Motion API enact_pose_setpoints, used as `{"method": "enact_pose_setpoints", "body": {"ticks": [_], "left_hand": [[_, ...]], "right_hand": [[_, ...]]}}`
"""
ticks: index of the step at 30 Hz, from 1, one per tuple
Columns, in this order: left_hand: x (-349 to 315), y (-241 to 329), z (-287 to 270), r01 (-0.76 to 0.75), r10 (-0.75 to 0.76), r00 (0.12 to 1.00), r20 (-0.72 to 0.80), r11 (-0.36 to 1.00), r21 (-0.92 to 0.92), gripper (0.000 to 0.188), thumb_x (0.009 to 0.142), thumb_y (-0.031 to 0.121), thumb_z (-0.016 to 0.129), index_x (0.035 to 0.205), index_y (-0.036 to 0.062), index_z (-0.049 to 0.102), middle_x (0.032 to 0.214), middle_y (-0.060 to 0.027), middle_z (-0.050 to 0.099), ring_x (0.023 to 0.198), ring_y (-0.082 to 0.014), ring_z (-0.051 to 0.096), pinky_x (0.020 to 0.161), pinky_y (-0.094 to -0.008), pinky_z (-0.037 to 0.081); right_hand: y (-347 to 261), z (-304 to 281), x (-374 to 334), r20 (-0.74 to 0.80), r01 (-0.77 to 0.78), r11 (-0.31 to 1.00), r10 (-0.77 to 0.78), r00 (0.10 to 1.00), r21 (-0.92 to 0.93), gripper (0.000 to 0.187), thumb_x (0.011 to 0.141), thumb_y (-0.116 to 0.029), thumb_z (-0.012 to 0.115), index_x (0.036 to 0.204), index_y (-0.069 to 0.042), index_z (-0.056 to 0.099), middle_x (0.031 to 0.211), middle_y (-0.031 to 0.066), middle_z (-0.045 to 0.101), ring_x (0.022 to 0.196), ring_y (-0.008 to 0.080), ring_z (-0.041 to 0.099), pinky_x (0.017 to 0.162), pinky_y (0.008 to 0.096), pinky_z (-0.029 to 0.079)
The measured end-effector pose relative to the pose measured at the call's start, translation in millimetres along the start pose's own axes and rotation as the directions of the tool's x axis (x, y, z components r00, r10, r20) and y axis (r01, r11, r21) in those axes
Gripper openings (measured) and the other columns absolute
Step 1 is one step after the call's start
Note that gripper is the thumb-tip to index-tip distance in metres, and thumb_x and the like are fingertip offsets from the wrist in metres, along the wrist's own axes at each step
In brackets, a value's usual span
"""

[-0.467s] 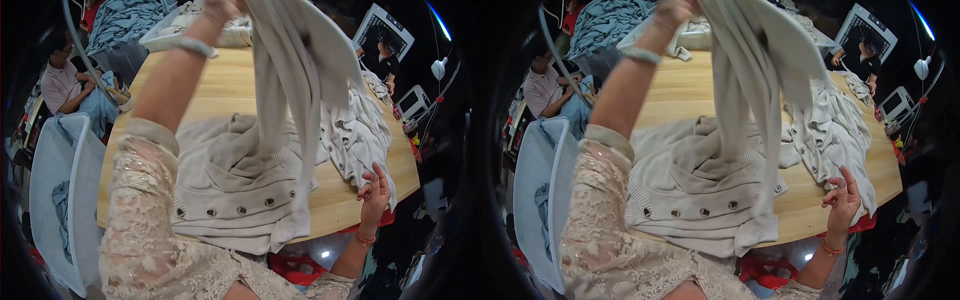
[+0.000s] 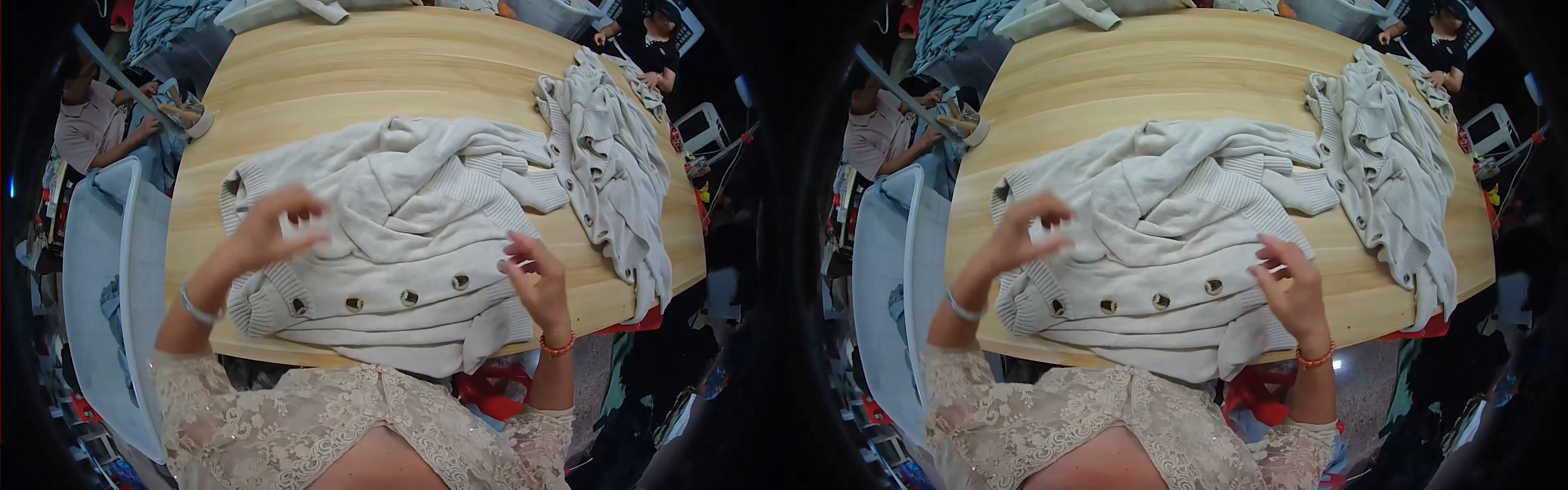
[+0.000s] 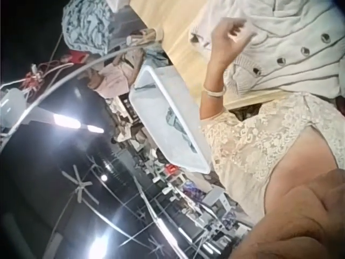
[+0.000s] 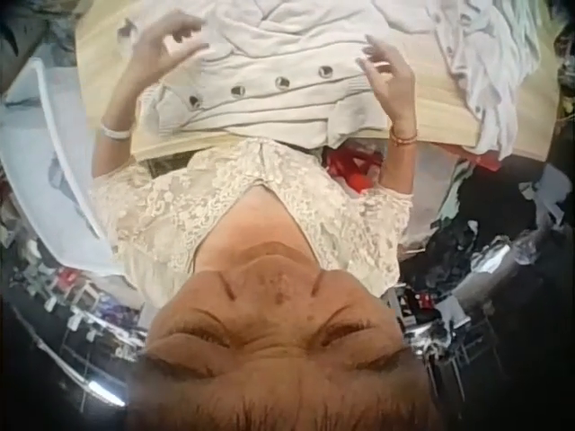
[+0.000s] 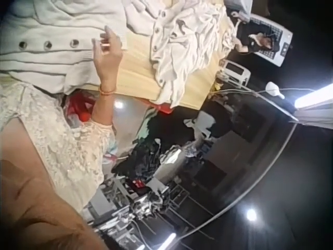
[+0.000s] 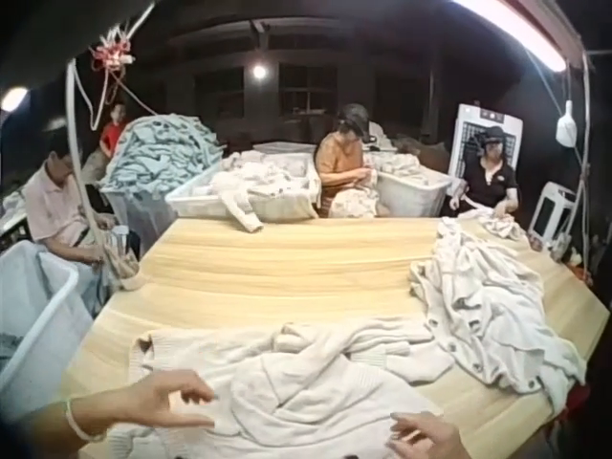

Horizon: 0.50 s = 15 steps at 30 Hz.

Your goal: Trimming loose threads from sweaters using a pair of scissors on a wooden workbench in a garment factory.

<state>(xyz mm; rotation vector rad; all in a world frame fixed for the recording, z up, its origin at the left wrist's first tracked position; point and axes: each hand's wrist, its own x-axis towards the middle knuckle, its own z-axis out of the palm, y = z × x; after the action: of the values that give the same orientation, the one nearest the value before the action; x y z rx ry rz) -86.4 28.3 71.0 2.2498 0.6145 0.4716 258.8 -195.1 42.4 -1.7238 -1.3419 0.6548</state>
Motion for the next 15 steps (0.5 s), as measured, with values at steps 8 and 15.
{"method": "enact_pose_setpoints", "body": {"ticks": [8,15], "left_hand": [[-110.5,4.3,72.0,-0.12,0.075,0.991,0.115,0.877,0.465,0.049,0.068,0.022,0.077,0.111,0.0078,0.06,0.114,-0.0105,0.054,0.107,-0.0284,0.051,0.087,-0.0423,0.039],[-90.3,1.3,42.7,-0.097,0.098,0.995,0.002,0.982,0.16,0.021,0.075,0.004,0.069,0.096,0.0056,0.065,0.089,-0.0105,0.062,0.084,-0.0309,0.058,0.071,-0.0391,0.049]], "right_hand": [[8.1,26.4,-12.0,0.346,0.304,0.839,-0.15,0.926,-0.452,0.053,0.072,-0.01,0.068,0.125,-0.01,0.057,0.126,0.0112,0.053,0.118,0.0311,0.048,0.101,0.0413,0.038],[-21.0,54.1,-21.3,0.354,0.41,0.793,-0.262,0.898,-0.451,0.055,0.071,-0.021,0.075,0.122,-0.01,0.059,0.115,0.0091,0.057,0.112,0.0286,0.05,0.097,0.0415,0.037]]}}
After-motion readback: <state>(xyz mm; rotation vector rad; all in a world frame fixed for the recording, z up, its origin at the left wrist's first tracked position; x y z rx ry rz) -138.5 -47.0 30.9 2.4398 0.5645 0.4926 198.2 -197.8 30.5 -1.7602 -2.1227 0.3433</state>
